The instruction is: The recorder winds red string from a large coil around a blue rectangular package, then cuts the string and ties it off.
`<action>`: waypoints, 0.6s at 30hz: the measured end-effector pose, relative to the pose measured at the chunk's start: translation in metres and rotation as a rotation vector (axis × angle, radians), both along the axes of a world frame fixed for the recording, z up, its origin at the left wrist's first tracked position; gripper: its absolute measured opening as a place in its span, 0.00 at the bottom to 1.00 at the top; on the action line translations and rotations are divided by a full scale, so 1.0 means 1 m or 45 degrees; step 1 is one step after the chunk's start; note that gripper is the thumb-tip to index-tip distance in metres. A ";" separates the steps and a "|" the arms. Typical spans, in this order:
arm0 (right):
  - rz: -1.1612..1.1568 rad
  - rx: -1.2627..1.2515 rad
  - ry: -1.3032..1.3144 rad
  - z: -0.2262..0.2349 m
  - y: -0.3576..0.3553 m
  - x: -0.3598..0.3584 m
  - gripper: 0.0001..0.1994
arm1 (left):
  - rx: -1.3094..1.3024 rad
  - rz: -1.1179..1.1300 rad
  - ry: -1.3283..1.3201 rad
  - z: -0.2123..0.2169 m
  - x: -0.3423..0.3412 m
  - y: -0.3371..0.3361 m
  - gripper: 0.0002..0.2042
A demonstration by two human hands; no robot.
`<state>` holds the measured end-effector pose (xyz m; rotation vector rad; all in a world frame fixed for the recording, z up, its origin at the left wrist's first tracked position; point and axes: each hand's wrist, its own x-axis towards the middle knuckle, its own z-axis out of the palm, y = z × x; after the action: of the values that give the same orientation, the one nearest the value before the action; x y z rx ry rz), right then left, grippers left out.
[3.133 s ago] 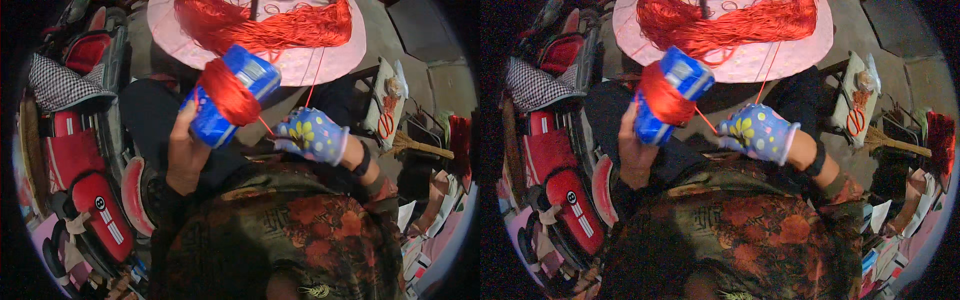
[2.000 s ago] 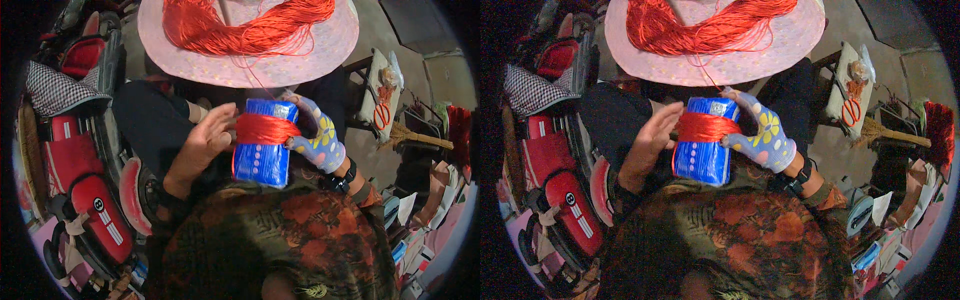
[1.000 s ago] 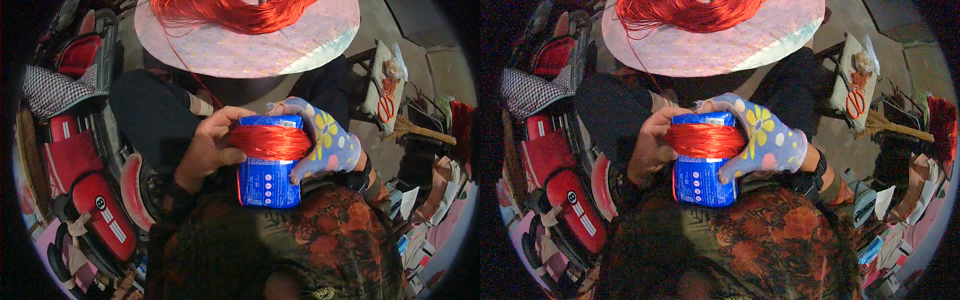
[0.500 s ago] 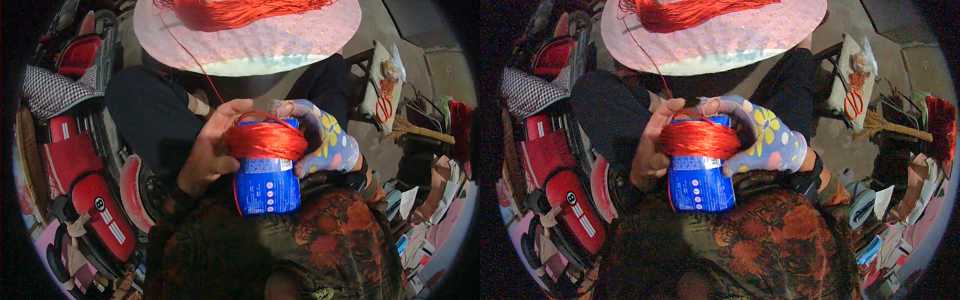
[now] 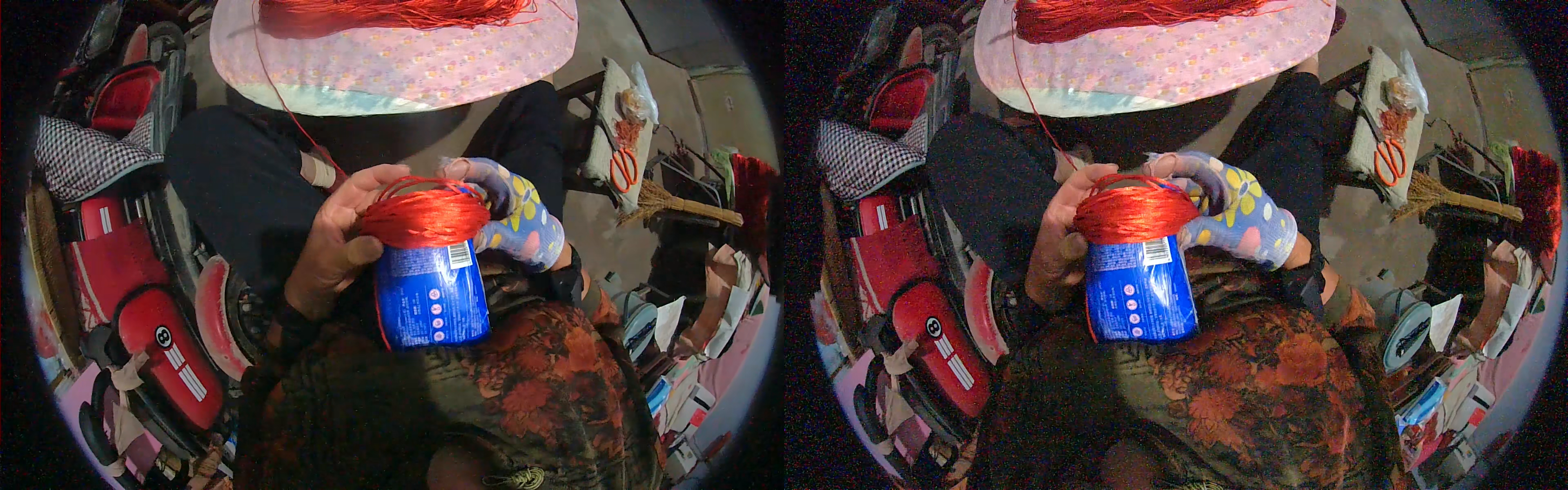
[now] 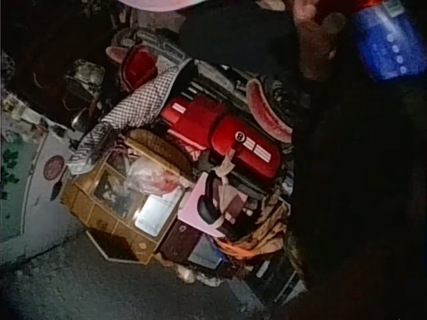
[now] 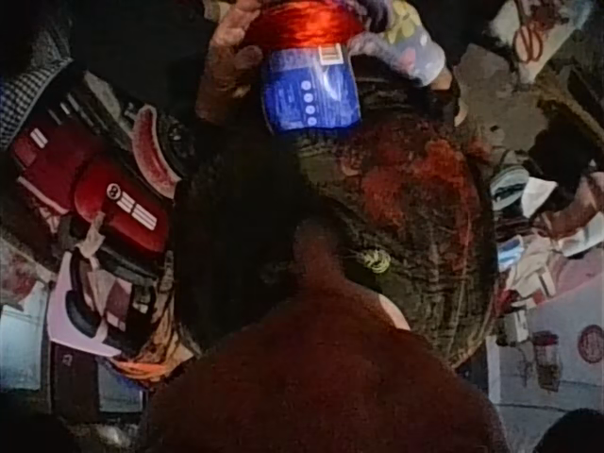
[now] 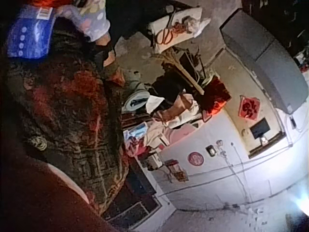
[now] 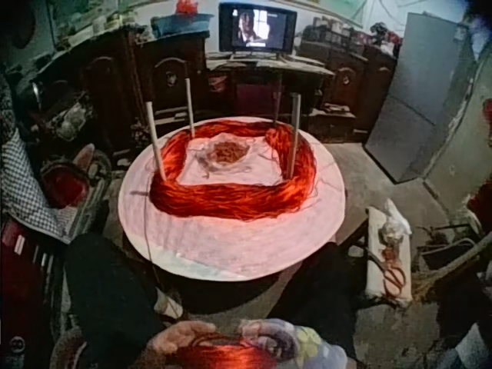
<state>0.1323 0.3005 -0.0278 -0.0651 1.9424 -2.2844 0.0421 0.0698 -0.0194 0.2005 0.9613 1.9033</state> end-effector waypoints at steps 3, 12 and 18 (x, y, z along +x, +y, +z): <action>0.045 -0.035 -0.087 0.005 0.000 -0.001 0.40 | -0.008 -0.007 0.088 -0.003 0.001 -0.003 0.45; 0.059 0.107 0.048 0.031 -0.008 -0.017 0.36 | 0.039 0.024 0.069 -0.001 -0.001 0.003 0.44; 0.022 0.123 0.090 0.026 -0.014 -0.021 0.29 | 0.000 0.022 0.022 0.001 -0.005 0.001 0.43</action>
<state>0.1111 0.2870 -0.0019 -0.1535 2.0753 -2.2028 0.0371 0.0709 -0.0189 0.2091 0.9777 1.9200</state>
